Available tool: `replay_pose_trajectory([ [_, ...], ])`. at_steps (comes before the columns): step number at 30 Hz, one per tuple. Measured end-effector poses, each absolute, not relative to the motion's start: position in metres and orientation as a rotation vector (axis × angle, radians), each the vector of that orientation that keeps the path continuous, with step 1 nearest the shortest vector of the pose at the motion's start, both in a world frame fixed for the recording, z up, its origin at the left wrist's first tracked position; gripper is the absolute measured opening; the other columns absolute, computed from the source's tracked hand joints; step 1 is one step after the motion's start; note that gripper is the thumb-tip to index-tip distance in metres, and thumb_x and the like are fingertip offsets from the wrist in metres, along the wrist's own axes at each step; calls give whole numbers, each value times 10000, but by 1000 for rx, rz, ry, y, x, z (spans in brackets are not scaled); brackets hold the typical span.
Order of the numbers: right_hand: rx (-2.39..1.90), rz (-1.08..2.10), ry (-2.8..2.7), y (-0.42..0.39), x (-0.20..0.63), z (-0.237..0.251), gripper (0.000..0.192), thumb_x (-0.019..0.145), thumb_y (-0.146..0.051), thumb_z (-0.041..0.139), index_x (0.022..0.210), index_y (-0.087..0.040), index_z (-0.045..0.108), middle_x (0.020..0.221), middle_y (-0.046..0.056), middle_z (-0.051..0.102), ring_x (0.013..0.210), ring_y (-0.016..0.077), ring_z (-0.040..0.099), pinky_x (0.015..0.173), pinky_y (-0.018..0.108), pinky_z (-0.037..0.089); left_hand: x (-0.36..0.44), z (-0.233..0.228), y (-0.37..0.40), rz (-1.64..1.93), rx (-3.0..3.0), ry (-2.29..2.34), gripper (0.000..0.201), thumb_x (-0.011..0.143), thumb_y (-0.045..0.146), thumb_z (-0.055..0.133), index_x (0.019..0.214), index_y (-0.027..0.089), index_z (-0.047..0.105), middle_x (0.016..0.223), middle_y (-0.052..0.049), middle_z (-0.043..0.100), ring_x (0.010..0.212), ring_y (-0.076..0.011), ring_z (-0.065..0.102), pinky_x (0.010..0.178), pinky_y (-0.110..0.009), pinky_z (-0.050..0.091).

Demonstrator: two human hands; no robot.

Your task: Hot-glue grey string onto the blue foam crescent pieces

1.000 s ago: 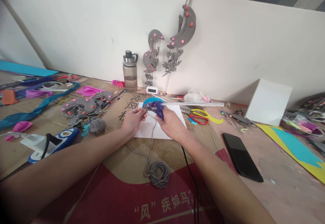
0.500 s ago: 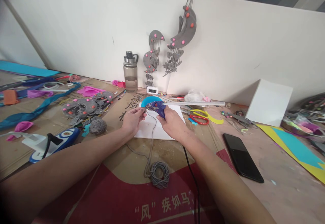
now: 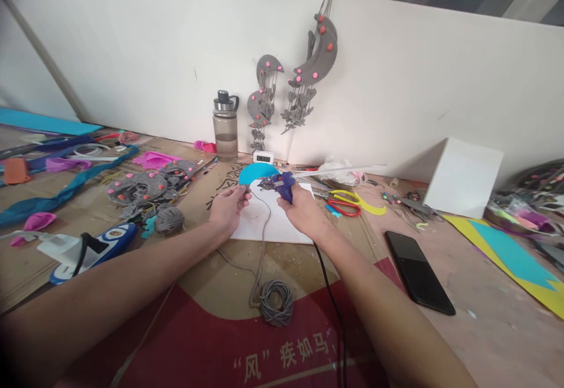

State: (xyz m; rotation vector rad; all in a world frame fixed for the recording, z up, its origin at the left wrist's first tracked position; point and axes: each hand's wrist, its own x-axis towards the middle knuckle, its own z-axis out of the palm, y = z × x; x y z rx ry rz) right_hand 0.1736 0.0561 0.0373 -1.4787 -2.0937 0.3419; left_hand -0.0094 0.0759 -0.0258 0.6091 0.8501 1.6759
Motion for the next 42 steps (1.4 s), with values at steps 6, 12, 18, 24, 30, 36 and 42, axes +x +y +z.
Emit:
replay_pose_trajectory([
  [6,-1683,619,-1935,86,199,18,215,779,-310,496,838,-147,622,735,58,673,590,156,595,489,243,406,-8,-25,74,1659,639,831,90,720,174,671,730,96,626,707,-39,633,552,-73,574,484,-197,409],
  [12,-1875,370,-2008,97,210,8,307,807,-428,508,750,-154,635,759,142,695,677,222,641,549,281,427,-7,-27,74,1650,686,823,149,692,215,708,741,98,630,705,-33,634,549,-71,566,481,-200,399],
  [18,-2090,-10,-2144,83,202,16,591,850,-608,399,815,-84,673,889,272,681,857,328,660,718,401,468,-7,-24,71,1650,687,825,139,689,207,697,733,99,622,688,-31,631,534,-73,559,472,-202,390],
  [24,-1647,-241,-2088,59,175,26,357,878,-464,473,769,-157,621,796,152,659,817,241,625,747,365,466,-3,-24,70,1651,810,877,175,681,249,705,753,107,633,628,-24,624,490,-74,530,443,-205,348],
  [30,-1213,470,-1951,52,136,3,277,838,-313,541,1084,-186,525,1196,116,605,1130,203,562,971,398,429,-4,-30,71,1665,1005,920,207,707,321,691,784,133,652,538,8,592,434,-67,463,459,-209,341],
  [36,-1059,944,-1702,61,117,-16,505,791,-281,573,1227,-202,332,1236,141,578,1054,174,618,862,343,497,-5,-29,68,1672,1119,955,194,709,316,692,783,140,662,526,30,558,444,-61,440,473,-202,347],
  [42,-1138,736,-1675,56,119,-7,282,786,-329,550,1019,-191,475,797,-9,581,707,133,553,675,285,459,-3,-28,67,1644,1123,952,195,706,317,698,779,140,661,547,17,593,435,-66,465,458,-205,359],
])
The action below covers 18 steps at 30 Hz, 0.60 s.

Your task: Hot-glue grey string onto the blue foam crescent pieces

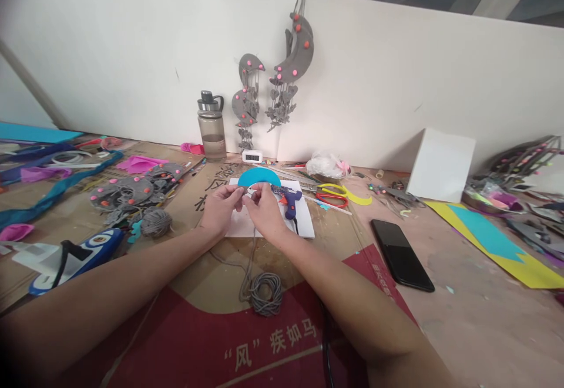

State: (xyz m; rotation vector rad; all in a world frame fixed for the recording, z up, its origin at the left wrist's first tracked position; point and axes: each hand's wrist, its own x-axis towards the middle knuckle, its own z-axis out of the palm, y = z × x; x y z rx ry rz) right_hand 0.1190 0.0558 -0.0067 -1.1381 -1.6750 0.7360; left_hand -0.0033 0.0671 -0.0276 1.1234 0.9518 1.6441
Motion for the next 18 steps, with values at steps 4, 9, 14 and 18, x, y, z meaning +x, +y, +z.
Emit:
replay_pose_trajectory([
  [4,-1152,591,-1677,54,125,-1,147,806,-327,523,827,-190,571,807,10,612,715,137,519,719,284,430,-1,-25,65,1583,1050,870,195,701,292,694,782,118,661,619,-27,646,481,-83,529,479,-216,412],
  [9,-1141,645,-1546,59,127,-5,160,794,-344,550,778,-194,604,824,22,661,750,149,563,756,291,441,2,-21,60,1563,994,821,218,683,286,713,783,101,654,660,-46,654,573,-113,599,489,-215,435],
  [14,-1143,623,-1452,63,127,-12,172,778,-354,571,770,-192,628,816,38,673,762,168,574,755,309,441,2,-17,57,1554,960,804,226,679,295,716,762,102,633,738,-55,659,615,-139,637,481,-228,445],
  [18,-1137,654,-1415,64,127,-12,171,774,-346,569,761,-191,640,783,27,671,735,157,563,735,300,436,2,-16,56,1542,942,776,216,688,299,702,734,110,608,731,-61,667,606,-149,646,490,-240,454],
])
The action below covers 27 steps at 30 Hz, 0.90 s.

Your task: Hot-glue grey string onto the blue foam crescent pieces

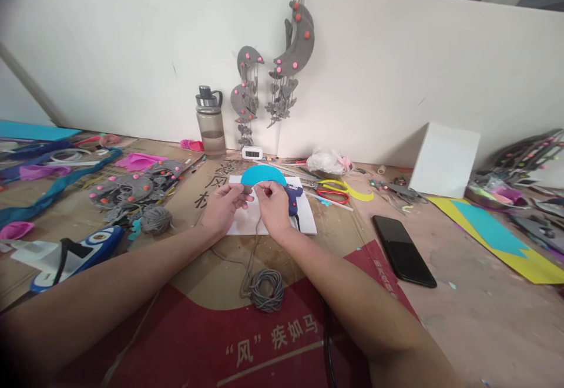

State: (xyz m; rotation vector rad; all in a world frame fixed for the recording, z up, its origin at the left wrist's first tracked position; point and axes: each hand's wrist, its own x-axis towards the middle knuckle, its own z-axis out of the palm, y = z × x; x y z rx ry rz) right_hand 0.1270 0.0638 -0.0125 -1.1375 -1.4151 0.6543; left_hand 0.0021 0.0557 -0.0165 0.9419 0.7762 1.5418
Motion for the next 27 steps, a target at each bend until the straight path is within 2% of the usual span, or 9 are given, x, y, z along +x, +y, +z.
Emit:
replay_pose_trajectory([
  [11,-1097,918,-1285,61,124,-8,193,712,-371,605,730,-182,638,681,-10,607,614,114,486,588,255,390,2,-15,53,1541,919,708,196,682,278,702,717,119,593,751,-73,691,611,-160,658,522,-257,472],
  [17,-1061,1045,-1206,58,122,-3,191,660,-370,654,689,-183,633,670,-20,599,600,100,468,577,244,368,0,-17,55,1521,895,630,158,683,243,694,692,123,592,729,-69,696,608,-158,658,536,-257,477],
  [22,-1030,1109,-1185,58,125,-2,232,615,-385,707,693,-175,651,626,-31,560,551,85,397,531,244,323,-1,-16,55,1505,879,611,161,674,233,699,679,121,583,706,-73,694,600,-155,653,544,-256,478],
  [27,-1022,1136,-1145,58,126,-2,255,579,-381,740,686,-170,646,666,-19,576,605,95,435,556,248,327,-1,-15,54,1483,867,615,197,665,243,718,706,125,566,719,-69,694,586,-145,647,538,-249,473],
])
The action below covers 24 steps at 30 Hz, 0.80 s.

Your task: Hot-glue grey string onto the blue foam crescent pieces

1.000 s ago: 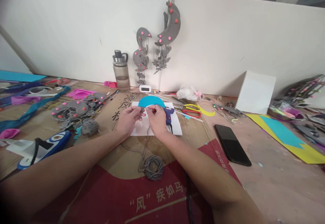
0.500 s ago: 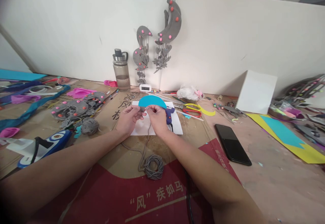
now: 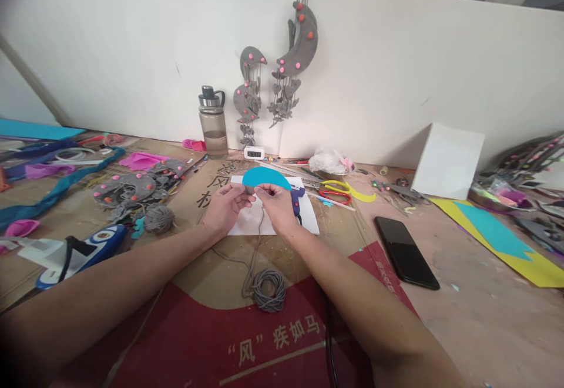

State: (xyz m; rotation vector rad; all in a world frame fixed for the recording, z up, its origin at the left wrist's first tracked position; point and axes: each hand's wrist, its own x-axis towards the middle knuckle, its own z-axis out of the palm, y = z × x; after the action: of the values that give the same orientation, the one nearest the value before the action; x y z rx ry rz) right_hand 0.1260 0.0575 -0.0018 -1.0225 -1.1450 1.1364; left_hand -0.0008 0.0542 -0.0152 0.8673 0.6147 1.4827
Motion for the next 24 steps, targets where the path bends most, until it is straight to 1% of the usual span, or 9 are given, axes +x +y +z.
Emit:
replay_pose_trajectory([
  [5,-1010,1147,-1122,57,126,-1,240,576,-363,741,665,-171,628,668,-20,574,590,89,428,548,248,324,-2,-16,56,1457,868,603,241,663,267,731,777,143,559,706,-44,689,590,-148,653,540,-250,482],
  [9,-1011,1129,-1160,59,126,-4,242,590,-373,729,673,-172,625,674,-18,589,562,82,421,546,250,340,-4,-15,58,1400,837,621,232,655,255,723,773,141,559,656,-27,671,548,-125,630,521,-232,479],
  [12,-1052,1085,-1187,59,126,-6,246,599,-390,712,692,-178,629,708,-3,618,590,97,473,571,255,378,-6,-16,61,1357,808,613,219,648,237,711,778,139,564,610,-12,648,519,-109,608,491,-210,463],
  [15,-1120,1008,-1239,58,126,-4,221,616,-393,678,672,-187,620,714,7,628,629,117,512,586,257,401,-5,-17,62,1327,801,634,222,643,243,709,766,135,560,582,-7,625,490,-96,586,459,-194,441],
  [18,-1164,919,-1299,55,126,-1,195,651,-380,631,664,-187,612,670,2,606,606,118,486,572,255,394,-1,-18,60,1365,864,697,275,648,291,728,753,152,515,614,-11,629,473,-100,585,427,-197,420],
  [21,-1183,829,-1312,54,127,0,186,674,-363,607,689,-178,616,636,-12,572,580,110,446,578,258,383,4,-18,56,1456,1011,821,311,671,331,728,803,159,505,658,-15,628,487,-126,606,403,-215,420],
  [24,-1191,717,-1357,55,129,-1,161,697,-343,592,689,-183,604,636,-18,559,590,115,442,600,264,383,7,-21,52,1495,1227,906,321,695,330,713,902,145,551,828,-56,645,580,-135,636,409,-224,446],
])
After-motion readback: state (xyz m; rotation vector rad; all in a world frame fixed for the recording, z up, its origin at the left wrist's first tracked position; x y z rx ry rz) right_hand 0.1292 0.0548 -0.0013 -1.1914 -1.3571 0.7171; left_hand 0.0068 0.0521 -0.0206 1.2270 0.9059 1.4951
